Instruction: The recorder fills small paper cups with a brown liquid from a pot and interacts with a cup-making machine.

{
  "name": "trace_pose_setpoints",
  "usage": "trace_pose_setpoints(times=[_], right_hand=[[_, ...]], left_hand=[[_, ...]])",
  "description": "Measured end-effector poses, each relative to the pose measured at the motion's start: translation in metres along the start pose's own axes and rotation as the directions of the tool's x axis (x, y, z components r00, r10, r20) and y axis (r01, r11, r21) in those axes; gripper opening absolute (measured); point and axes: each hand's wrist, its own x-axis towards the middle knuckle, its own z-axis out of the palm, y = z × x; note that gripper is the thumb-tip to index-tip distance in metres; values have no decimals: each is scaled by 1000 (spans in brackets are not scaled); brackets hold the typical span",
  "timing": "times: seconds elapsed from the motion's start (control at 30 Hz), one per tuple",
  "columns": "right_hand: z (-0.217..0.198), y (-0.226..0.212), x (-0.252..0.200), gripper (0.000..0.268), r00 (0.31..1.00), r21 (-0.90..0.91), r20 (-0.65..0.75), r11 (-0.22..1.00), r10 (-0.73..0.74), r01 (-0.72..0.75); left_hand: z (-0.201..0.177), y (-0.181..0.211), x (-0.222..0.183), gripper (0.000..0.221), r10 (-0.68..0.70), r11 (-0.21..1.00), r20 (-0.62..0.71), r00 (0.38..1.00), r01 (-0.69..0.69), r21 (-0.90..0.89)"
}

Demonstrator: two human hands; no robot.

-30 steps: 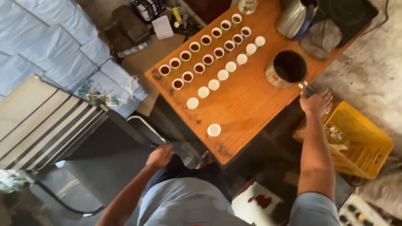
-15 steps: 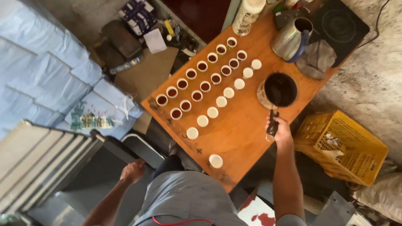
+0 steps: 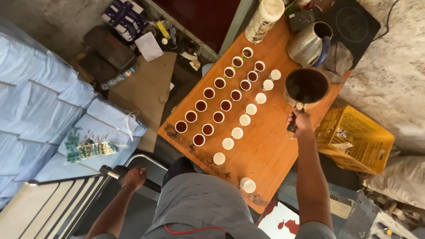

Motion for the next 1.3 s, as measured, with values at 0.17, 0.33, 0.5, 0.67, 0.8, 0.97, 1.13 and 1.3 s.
trace_pose_setpoints(times=[0.17,0.33,0.5,0.67,0.8,0.97,1.13,1.3], right_hand=[[44,-22,-13,8,990,-143,-131,989,-47,28],[66,-29,-11,8,981,-203,-181,978,-74,36],[64,-30,8,9,975,-219,-207,975,-75,28],[83,-41,-10,11,965,-279,-234,959,-118,50],[82,-42,-2,13,956,-310,-278,951,-98,7],[81,-42,-5,14,961,-353,-234,934,-148,58],[90,-48,-15,16,961,-397,-225,916,-160,59],[102,-53,-27,16,958,-407,-242,912,-154,44]], left_hand=[[-25,7,1,35,-56,998,75,996,56,6],[-36,8,3,38,-66,998,102,993,66,4],[-29,-14,12,36,-33,996,62,998,38,-82],[-29,-21,8,37,-68,994,86,994,74,-76],[-22,-26,8,39,-85,992,111,990,95,-89],[-25,-17,5,37,-69,993,120,990,79,-84],[-23,-14,10,38,-74,993,115,991,84,-85],[-24,-12,12,38,-89,990,98,991,99,-103]])
